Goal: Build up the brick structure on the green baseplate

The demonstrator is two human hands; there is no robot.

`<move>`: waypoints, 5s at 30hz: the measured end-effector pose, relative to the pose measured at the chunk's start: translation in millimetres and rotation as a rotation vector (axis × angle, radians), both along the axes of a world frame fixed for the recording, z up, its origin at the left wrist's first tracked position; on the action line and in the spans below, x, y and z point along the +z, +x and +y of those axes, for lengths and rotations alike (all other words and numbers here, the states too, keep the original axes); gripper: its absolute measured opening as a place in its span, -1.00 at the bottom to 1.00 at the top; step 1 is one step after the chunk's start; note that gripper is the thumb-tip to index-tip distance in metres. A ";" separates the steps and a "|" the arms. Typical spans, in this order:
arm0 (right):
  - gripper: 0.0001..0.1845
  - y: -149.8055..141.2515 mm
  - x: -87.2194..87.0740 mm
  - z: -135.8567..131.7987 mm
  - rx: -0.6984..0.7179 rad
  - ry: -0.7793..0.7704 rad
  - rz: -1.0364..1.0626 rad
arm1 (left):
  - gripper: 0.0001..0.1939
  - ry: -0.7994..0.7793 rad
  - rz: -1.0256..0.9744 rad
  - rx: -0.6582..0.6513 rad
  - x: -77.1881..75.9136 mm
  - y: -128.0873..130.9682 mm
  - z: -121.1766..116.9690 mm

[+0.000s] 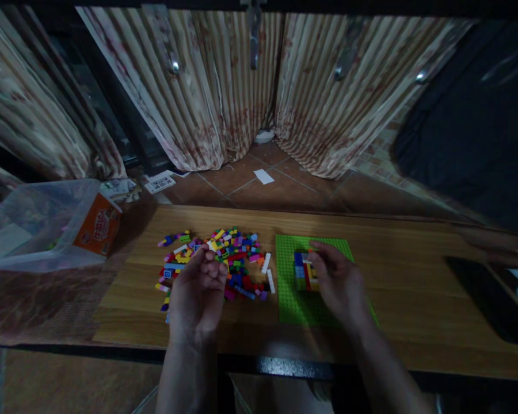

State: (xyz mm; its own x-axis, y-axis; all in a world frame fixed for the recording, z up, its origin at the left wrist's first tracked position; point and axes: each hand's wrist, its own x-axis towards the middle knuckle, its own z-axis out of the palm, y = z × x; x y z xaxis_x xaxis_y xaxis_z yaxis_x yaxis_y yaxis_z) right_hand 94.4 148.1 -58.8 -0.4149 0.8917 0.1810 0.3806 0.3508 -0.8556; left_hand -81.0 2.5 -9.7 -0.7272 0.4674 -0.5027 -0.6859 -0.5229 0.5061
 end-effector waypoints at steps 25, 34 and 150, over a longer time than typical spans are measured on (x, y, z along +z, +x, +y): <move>-0.78 61.3 3.0 19.7 0.132 -0.024 -0.195 | -0.77 -0.013 0.020 -0.054 -2.2 19.3 15.5; -0.76 56.1 -4.6 18.7 0.117 -0.091 -0.211 | -0.79 -0.008 0.015 -0.065 -2.1 20.2 15.6; -0.80 46.1 -5.8 6.7 0.214 0.281 -0.401 | -0.85 -0.028 0.008 -0.090 -6.5 24.0 18.3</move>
State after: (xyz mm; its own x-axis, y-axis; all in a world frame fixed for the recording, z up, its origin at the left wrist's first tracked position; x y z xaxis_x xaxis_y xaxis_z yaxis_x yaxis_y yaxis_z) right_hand 140.5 154.8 -64.6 -0.6677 0.7195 0.1909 0.5533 0.6513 -0.5193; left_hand -57.0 20.9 -16.1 -0.6871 0.5167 -0.5108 -0.7252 -0.4452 0.5252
